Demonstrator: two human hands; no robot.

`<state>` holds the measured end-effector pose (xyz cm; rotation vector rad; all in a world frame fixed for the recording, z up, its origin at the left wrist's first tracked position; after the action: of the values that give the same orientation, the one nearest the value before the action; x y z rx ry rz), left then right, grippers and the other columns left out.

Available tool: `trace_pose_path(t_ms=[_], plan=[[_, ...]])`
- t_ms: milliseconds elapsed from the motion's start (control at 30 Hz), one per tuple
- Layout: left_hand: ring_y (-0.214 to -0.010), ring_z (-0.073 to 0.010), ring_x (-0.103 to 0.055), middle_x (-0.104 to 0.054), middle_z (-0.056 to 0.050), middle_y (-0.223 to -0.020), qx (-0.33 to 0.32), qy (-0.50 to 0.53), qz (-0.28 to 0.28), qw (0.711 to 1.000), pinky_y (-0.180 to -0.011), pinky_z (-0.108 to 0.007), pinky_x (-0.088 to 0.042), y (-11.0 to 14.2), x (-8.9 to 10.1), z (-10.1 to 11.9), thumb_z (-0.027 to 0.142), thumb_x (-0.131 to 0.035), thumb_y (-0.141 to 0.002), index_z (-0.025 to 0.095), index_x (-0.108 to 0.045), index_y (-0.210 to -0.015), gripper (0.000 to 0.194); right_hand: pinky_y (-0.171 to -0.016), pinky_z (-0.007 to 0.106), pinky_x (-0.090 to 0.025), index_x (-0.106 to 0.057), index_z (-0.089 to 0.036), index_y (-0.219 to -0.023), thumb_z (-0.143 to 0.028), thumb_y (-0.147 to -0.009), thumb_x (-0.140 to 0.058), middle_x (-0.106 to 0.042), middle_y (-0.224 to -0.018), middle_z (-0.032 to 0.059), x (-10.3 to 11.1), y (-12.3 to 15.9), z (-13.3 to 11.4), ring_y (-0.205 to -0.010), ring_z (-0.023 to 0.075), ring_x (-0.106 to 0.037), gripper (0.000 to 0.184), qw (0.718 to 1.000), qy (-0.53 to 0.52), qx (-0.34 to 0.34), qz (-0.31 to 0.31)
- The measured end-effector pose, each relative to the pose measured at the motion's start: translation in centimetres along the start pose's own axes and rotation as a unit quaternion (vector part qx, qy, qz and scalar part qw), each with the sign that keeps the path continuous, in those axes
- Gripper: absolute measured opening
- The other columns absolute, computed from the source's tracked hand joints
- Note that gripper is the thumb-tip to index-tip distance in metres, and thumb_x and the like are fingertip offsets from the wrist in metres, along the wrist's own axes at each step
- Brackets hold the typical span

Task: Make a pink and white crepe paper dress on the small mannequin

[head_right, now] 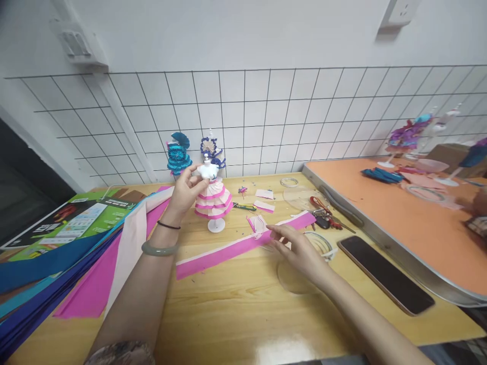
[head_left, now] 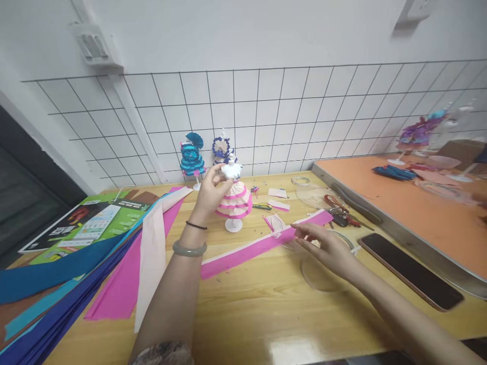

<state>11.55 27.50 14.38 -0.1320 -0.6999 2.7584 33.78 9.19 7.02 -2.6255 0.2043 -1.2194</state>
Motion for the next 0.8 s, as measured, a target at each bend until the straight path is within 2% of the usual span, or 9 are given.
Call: trace_pose_path(t_ms=[233,400,500,633,733,800], plan=[[-0.095,-0.0188,-0.062,-0.068,-0.008,-0.096,-0.014,0.015,-0.023,1.000,-0.083,-0.031,-0.048,-0.1,-0.1,0.0,0.025,-0.068,-0.068,0.020,-0.048,-0.116,0.052,-0.076,0.036,-0.049,-0.060,-0.021,-0.112,-0.033,-0.087,-0.043,-0.066,-0.101,0.0093,-1.6,-0.8,1.5,-0.089,0.0218,-0.062,0.033,0.999,0.017,-0.013,-0.049],[-0.107,-0.0208,-0.057,-0.063,-0.008,-0.108,-0.044,-0.018,-0.031,0.998,-0.090,-0.035,-0.045,-0.2,-0.1,0.3,0.025,-0.067,-0.069,0.021,-0.051,-0.112,0.047,-0.080,0.036,-0.046,-0.064,-0.016,-0.108,-0.022,-0.085,-0.045,-0.063,-0.101,0.0135,-2.9,-3.0,1.2,-0.089,0.0225,-0.060,0.031,0.989,0.123,0.068,-0.052],[-0.106,-0.0203,-0.057,-0.063,-0.009,-0.109,-0.054,-0.016,-0.033,0.998,-0.090,-0.035,-0.045,-0.3,-0.1,0.3,0.024,-0.067,-0.069,0.020,-0.051,-0.111,0.045,-0.076,0.032,-0.045,-0.068,-0.016,-0.100,-0.019,-0.084,-0.046,-0.063,-0.094,0.0119,-4.3,-4.3,0.3,-0.083,0.0200,-0.059,0.027,0.977,0.160,0.113,-0.087],[-0.101,-0.0203,-0.059,-0.064,-0.010,-0.106,-0.050,-0.009,-0.022,0.998,-0.089,-0.035,-0.046,-0.4,0.2,0.2,0.024,-0.069,-0.067,0.018,-0.052,-0.111,0.047,-0.071,0.030,-0.043,-0.071,-0.016,-0.082,-0.015,-0.081,-0.048,-0.064,-0.082,0.0103,-5.6,-5.4,-0.4,-0.078,0.0199,-0.058,0.023,0.966,0.179,0.137,-0.127],[-0.101,-0.0211,-0.060,-0.064,-0.010,-0.104,-0.046,-0.013,-0.008,0.999,-0.089,-0.035,-0.046,-0.4,0.3,0.2,0.023,-0.071,-0.064,0.017,-0.054,-0.112,0.051,-0.071,0.030,-0.043,-0.070,-0.016,-0.077,-0.014,-0.081,-0.047,-0.066,-0.081,0.0102,-4.7,-6.7,-0.1,-0.078,0.0202,-0.059,0.023,0.967,0.178,0.133,-0.128],[-0.101,-0.0214,-0.060,-0.064,-0.011,-0.104,-0.049,-0.018,0.000,0.999,-0.090,-0.036,-0.046,-0.4,0.4,0.4,0.023,-0.071,-0.065,0.016,-0.055,-0.114,0.052,-0.072,0.029,-0.044,-0.070,-0.016,-0.081,-0.018,-0.082,-0.047,-0.068,-0.085,0.0096,-2.9,-8.2,0.8,-0.079,0.0195,-0.061,0.023,0.974,0.167,0.111,-0.106]])
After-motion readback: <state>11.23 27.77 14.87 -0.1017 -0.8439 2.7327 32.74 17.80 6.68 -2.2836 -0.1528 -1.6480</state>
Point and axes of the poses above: each hand's wrist, its own y-axis away from the middle knuckle, its own x-axis out of the back of the hand, z = x × y, the point moved 7 cm from there along -y, towards the middle knuckle
